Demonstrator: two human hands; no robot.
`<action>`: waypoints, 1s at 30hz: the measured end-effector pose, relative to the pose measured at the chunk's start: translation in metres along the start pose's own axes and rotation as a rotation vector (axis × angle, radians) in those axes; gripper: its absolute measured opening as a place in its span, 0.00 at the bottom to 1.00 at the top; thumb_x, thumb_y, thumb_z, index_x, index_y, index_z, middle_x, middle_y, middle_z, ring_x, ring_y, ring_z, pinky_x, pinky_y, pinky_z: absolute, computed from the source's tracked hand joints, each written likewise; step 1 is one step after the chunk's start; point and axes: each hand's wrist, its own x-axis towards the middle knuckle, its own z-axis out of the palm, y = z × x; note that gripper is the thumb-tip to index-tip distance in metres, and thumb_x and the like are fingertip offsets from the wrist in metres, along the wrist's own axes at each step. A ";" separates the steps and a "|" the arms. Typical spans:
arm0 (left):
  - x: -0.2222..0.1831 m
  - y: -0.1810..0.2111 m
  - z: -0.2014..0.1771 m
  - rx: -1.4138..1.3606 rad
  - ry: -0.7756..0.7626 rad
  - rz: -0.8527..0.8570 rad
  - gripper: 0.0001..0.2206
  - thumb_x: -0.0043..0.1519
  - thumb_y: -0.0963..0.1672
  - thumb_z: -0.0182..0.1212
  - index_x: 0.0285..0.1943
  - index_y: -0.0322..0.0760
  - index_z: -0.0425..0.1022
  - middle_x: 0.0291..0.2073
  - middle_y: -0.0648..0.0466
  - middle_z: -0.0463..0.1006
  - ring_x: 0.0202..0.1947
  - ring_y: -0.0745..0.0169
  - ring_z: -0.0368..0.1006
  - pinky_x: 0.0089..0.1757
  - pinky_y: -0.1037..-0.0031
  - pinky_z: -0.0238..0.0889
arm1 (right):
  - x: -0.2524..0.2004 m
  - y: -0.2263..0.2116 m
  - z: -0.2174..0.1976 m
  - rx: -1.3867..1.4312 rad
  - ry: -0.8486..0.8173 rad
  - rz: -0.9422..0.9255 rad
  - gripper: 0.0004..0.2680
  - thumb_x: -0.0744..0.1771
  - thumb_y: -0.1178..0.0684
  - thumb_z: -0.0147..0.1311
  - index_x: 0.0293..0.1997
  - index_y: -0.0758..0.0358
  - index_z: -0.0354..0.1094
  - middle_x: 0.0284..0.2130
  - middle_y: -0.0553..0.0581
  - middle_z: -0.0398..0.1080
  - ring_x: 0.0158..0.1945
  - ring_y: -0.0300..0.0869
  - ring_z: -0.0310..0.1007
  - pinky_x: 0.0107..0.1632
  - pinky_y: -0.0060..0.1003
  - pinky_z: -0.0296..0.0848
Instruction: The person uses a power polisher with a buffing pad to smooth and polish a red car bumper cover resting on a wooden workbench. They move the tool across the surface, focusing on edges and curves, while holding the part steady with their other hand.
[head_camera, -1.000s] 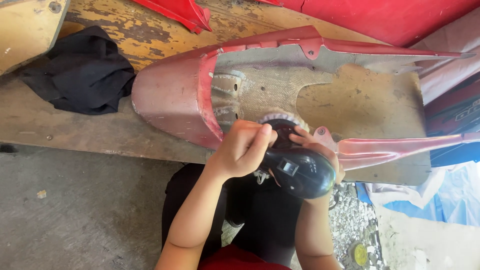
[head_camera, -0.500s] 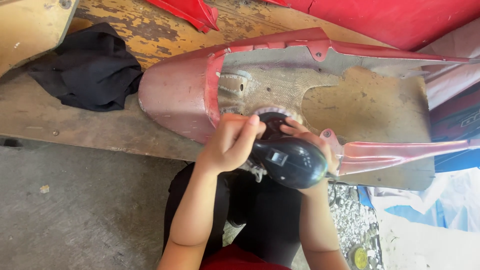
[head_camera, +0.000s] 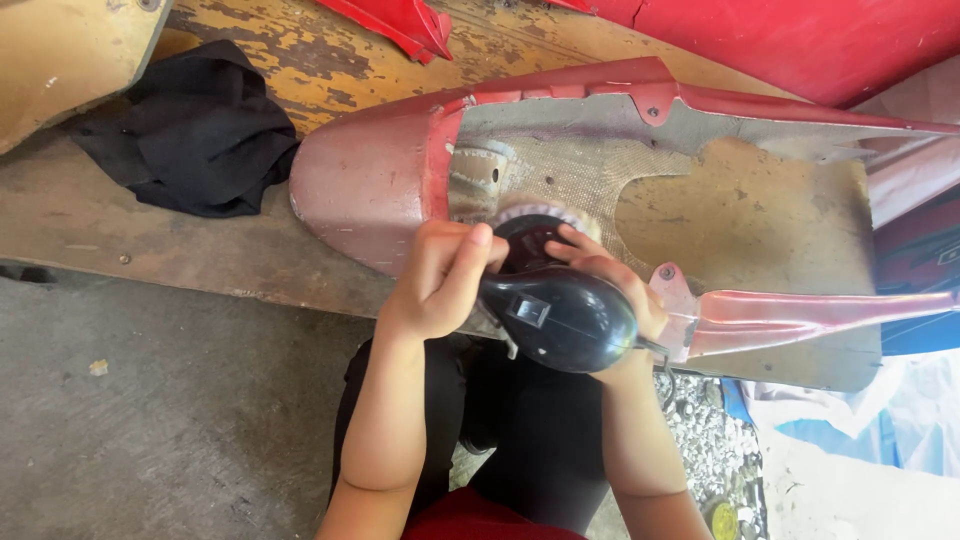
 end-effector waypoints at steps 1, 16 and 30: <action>-0.002 0.003 -0.001 0.001 -0.002 0.000 0.21 0.74 0.43 0.39 0.26 0.30 0.62 0.18 0.51 0.61 0.20 0.59 0.60 0.29 0.66 0.53 | 0.000 -0.003 0.001 0.001 0.002 0.000 0.13 0.66 0.58 0.65 0.49 0.74 0.62 0.48 0.70 0.71 0.62 0.66 0.74 0.64 0.60 0.75; -0.010 -0.003 -0.010 0.048 0.088 -0.020 0.20 0.73 0.43 0.40 0.24 0.30 0.61 0.18 0.50 0.60 0.18 0.57 0.59 0.28 0.66 0.52 | 0.022 -0.010 0.013 -0.038 -0.050 -0.102 0.12 0.66 0.59 0.63 0.48 0.75 0.62 0.42 0.67 0.71 0.55 0.63 0.77 0.68 0.66 0.71; -0.012 0.005 -0.018 0.031 0.060 -0.035 0.20 0.74 0.43 0.41 0.25 0.29 0.59 0.18 0.51 0.59 0.19 0.60 0.56 0.28 0.67 0.51 | 0.029 -0.010 0.014 -0.025 -0.082 -0.072 0.12 0.66 0.58 0.62 0.48 0.74 0.63 0.45 0.68 0.74 0.58 0.63 0.77 0.65 0.63 0.72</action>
